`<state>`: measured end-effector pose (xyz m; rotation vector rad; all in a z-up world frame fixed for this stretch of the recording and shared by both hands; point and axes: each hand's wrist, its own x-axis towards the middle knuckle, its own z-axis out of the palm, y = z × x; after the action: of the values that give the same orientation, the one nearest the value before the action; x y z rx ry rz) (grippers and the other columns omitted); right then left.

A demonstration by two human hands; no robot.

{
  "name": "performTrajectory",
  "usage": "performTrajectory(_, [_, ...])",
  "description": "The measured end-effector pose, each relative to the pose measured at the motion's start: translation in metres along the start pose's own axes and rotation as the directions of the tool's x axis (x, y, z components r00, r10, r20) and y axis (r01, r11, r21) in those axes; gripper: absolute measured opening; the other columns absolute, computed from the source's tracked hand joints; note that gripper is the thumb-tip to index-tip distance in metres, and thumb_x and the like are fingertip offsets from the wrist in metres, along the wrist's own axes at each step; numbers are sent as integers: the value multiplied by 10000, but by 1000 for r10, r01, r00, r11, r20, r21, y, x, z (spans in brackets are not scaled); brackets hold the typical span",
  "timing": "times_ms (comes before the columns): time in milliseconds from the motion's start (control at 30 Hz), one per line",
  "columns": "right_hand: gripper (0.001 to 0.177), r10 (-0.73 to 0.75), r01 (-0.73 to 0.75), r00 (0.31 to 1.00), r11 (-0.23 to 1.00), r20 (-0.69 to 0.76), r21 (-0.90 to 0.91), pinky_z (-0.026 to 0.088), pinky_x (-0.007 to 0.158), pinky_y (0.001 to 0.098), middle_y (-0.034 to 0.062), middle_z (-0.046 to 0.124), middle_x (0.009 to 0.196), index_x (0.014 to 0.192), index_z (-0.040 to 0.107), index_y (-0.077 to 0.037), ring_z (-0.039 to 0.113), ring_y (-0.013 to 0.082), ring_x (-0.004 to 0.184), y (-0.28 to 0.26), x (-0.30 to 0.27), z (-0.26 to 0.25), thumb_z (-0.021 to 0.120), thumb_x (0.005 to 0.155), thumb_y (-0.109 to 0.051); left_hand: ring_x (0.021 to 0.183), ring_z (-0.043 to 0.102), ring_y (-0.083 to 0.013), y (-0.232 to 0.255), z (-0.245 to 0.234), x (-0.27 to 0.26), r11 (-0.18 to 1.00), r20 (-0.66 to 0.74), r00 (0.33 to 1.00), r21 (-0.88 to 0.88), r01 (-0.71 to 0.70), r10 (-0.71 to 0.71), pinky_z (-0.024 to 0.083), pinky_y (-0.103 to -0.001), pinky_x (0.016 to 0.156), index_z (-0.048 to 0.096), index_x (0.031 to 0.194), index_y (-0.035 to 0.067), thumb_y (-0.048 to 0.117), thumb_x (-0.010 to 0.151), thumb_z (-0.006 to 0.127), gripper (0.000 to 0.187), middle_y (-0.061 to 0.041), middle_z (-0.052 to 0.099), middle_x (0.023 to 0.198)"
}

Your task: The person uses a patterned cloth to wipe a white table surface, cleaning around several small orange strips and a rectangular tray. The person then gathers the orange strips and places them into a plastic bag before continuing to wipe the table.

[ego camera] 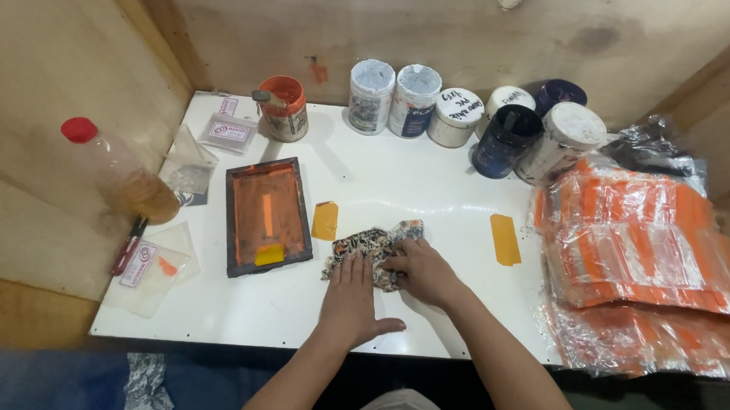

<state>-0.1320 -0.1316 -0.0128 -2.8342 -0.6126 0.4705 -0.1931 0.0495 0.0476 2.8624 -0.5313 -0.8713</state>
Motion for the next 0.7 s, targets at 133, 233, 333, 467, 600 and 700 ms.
performTrajectory(133, [388, -118, 127, 989, 987, -94, 99, 482, 884, 437, 43, 569, 1282, 1214, 761, -271, 499, 286, 1074, 31, -19, 34, 726, 842, -163, 1581, -112, -399, 10, 54, 23, 989, -7, 1000, 149, -9, 11, -43, -511, 1257, -58, 1625, -32, 975, 799, 440, 1395, -230, -99, 1717])
performTrajectory(233, [336, -104, 109, 993, 987, -48, 115, 489, 818, 402, -8, 560, 1091, 1078, 777, -258, 502, 255, 1072, 40, -37, 36, 772, 758, -156, 1573, -97, -431, 28, 62, 19, 980, 11, 996, 174, -94, 94, -41, -542, 1250, -27, 1620, -55, 980, 785, 431, 1407, -261, -75, 1708])
performTrajectory(333, [198, -19, 8, 997, 988, 69, 156, 484, 674, 375, -28, 520, 1047, 950, 676, -253, 566, 180, 996, 39, -57, 20, 738, 769, -201, 1569, -76, -449, 44, 66, 23, 968, 18, 987, 192, -162, 162, -47, -570, 1244, -12, 1618, -65, 963, 799, 393, 1375, -270, -39, 1704])
performTrajectory(467, [253, 119, -139, 971, 987, 208, 83, 460, 669, 396, -42, 550, 1048, 938, 626, -269, 594, 197, 949, 42, -74, 6, 765, 729, -298, 1573, -19, -429, 62, 57, 36, 965, 33, 975, 141, -222, 220, 27, -533, 1249, 53, 1623, -54, 838, 932, 340, 1164, -254, 12, 1707])
performTrajectory(600, [280, 236, -254, 963, 957, 133, 140, 458, 669, 368, -49, 582, 995, 856, 645, -241, 603, 179, 890, 56, -90, 0, 832, 781, -436, 1411, 421, -350, 66, 52, 73, 957, -184, 958, -150, -249, 221, 343, -502, 1137, 585, 1327, 73, 490, 994, 629, 536, -153, 538, 1460])
performTrajectory(700, [319, 370, -370, 929, 929, 10, 0, 492, 1013, 381, 29, 635, 1206, 1089, 712, -252, 581, 273, 1230, 65, -100, -5, 745, 806, -394, 1466, 401, -376, 74, 28, 81, 942, -213, 945, -174, -286, 248, 282, -524, 1178, 592, 1333, 17, 511, 969, 596, 614, -186, 559, 1450])
